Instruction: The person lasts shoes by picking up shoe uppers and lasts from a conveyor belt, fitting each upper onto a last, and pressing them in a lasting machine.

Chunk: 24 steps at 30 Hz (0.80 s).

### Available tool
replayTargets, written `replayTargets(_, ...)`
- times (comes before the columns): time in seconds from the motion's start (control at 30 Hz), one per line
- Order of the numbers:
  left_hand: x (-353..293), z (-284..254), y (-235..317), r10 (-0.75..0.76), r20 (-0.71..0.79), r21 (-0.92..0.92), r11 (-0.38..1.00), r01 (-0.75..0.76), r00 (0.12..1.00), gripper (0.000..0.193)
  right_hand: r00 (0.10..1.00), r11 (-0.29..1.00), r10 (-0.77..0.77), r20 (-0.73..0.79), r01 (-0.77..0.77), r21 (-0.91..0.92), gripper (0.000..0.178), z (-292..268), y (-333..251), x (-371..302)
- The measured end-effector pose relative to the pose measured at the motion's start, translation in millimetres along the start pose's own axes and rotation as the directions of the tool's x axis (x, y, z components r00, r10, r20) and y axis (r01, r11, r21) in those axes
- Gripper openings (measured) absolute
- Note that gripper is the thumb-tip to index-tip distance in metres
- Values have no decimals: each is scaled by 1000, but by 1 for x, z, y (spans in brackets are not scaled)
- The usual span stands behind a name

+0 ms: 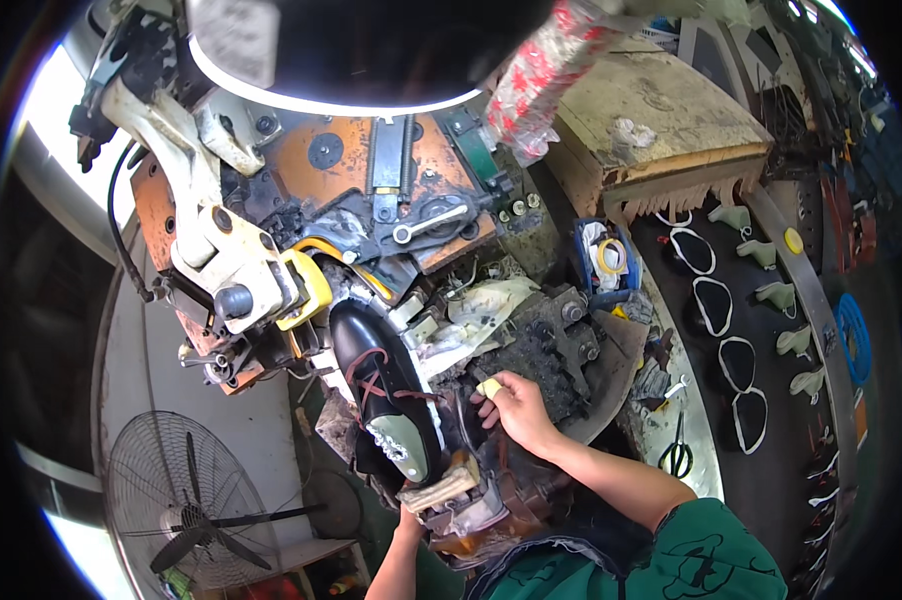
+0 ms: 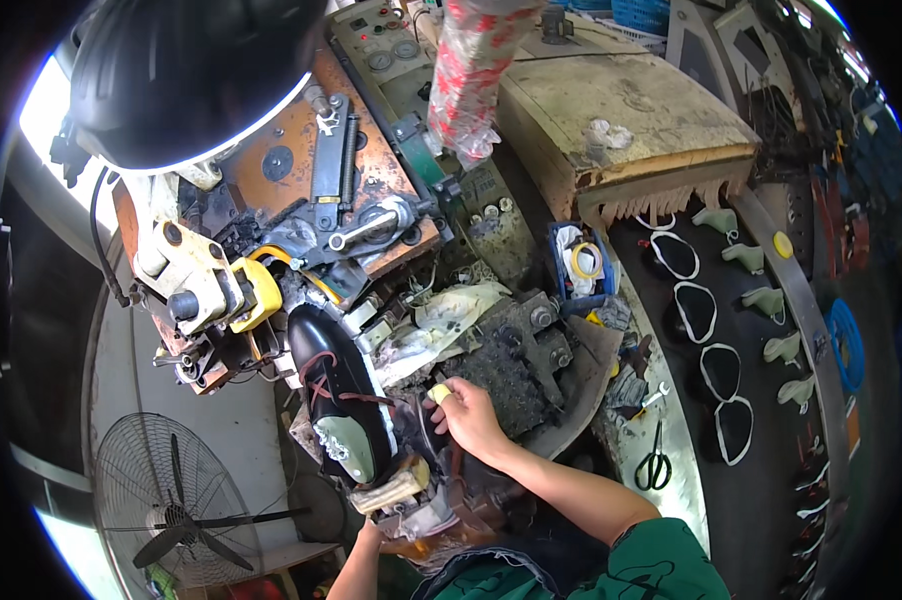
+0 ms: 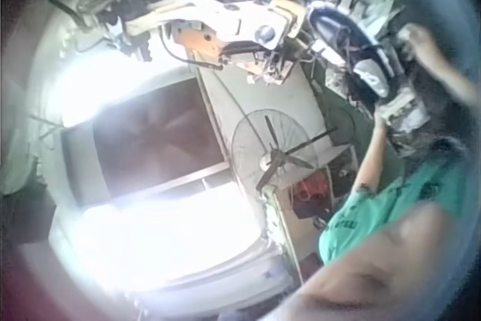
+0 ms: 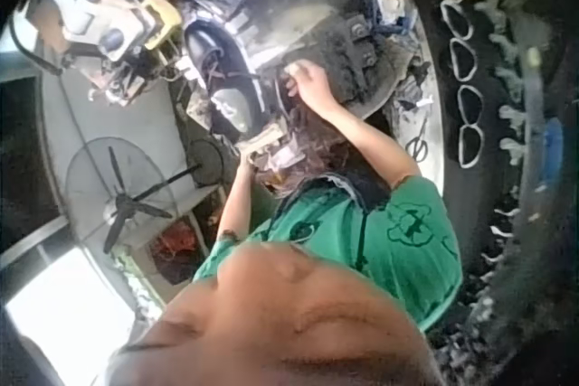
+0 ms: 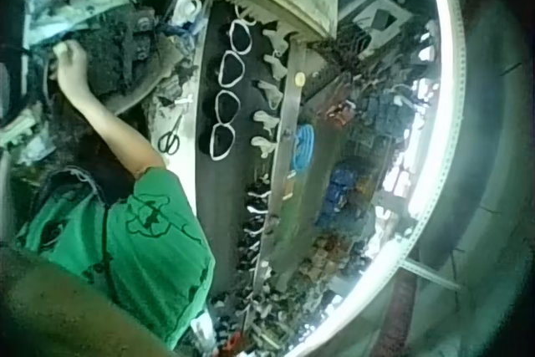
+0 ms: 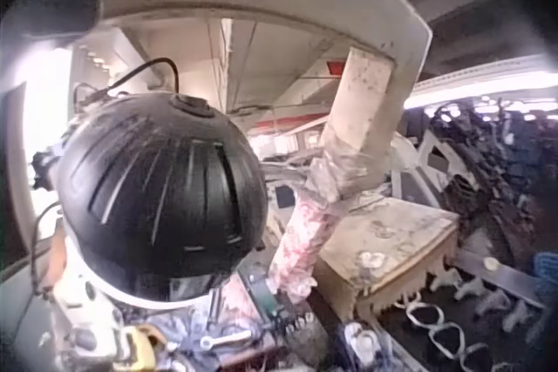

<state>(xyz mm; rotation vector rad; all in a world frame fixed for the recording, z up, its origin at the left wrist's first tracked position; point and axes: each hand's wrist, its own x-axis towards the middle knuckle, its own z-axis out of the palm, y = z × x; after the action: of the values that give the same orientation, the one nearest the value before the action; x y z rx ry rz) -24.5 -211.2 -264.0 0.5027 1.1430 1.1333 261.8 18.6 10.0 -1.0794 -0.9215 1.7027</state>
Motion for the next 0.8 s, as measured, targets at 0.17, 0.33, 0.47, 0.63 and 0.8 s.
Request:
replayTargets(0.17,-58,22,37,-42,-2,429,902,38,999,60,998,999,30,49,-31,16,17,-10,-10,-18)
replayTargets(0.33,-144,148,195,148,-261,873,457,168,954,39,990,996,-54,129,43,84,16,-28,-23,-52)
replayTargets(0.47,-190,223,290,413,-422,815,562,139,807,28,966,990,-47,252,12,137,12,-25,-36,-84)
replayTargets(0.63,-146,267,322,605,6,41,795,-605,796,69,660,982,-19,751,-128,138,50,-25,-65,-140)
replayTargets(0.8,-52,420,297,194,101,12,980,-196,976,80,755,941,-100,648,-139,307,100,-68,-65,-159)
